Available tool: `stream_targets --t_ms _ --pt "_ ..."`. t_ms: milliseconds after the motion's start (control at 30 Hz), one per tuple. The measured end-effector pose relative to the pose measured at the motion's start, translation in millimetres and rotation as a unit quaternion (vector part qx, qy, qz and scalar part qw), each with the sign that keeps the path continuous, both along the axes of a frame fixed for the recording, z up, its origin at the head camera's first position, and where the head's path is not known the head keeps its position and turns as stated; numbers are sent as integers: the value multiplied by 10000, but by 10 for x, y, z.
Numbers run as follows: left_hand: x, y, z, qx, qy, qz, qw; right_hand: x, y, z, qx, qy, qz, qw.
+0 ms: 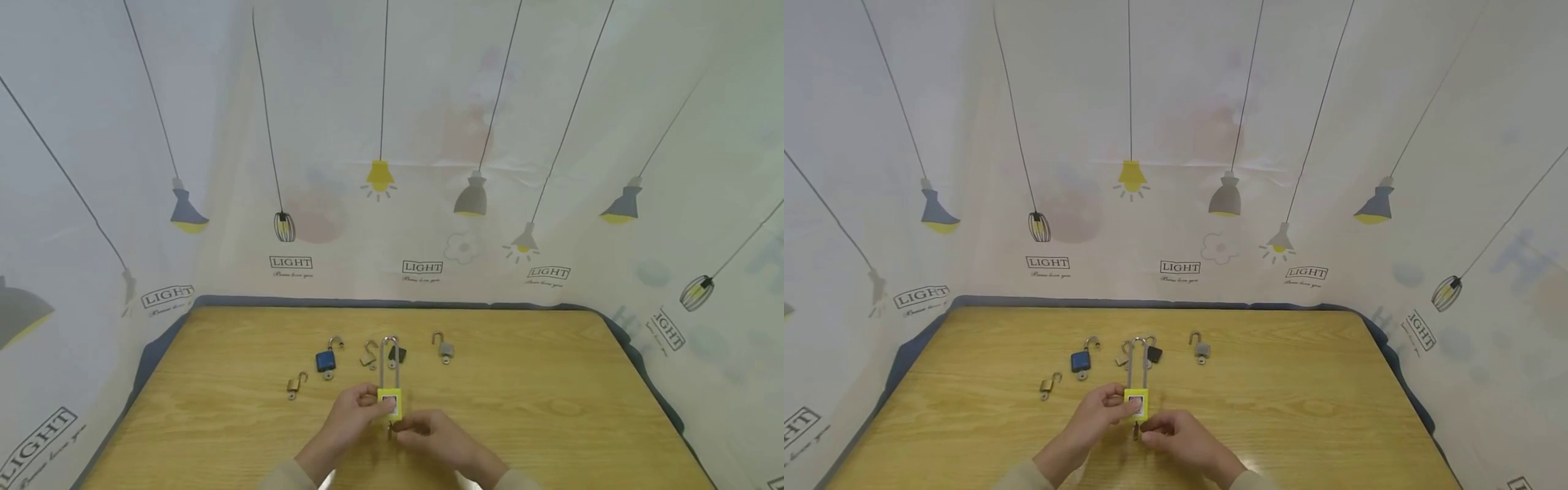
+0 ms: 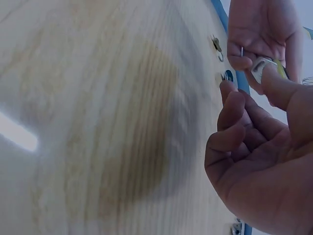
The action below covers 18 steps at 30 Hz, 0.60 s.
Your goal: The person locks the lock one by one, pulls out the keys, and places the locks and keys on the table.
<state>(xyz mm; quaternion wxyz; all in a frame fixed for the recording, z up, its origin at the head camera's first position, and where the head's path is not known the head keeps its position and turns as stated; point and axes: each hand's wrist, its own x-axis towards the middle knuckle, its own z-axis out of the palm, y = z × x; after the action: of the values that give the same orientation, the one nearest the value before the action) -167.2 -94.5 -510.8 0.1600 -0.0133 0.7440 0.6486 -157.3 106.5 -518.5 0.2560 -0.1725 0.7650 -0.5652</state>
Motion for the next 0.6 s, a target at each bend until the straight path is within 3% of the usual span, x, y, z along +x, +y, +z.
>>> stream_targets --t_ms 300,600 --pt "-6 30 4 17 -104 121 9999 49 -96 -69 -564 -644 -118 9963" --pt "-18 66 -73 138 -51 179 9997 81 -164 -81 -376 -864 -862 9918"
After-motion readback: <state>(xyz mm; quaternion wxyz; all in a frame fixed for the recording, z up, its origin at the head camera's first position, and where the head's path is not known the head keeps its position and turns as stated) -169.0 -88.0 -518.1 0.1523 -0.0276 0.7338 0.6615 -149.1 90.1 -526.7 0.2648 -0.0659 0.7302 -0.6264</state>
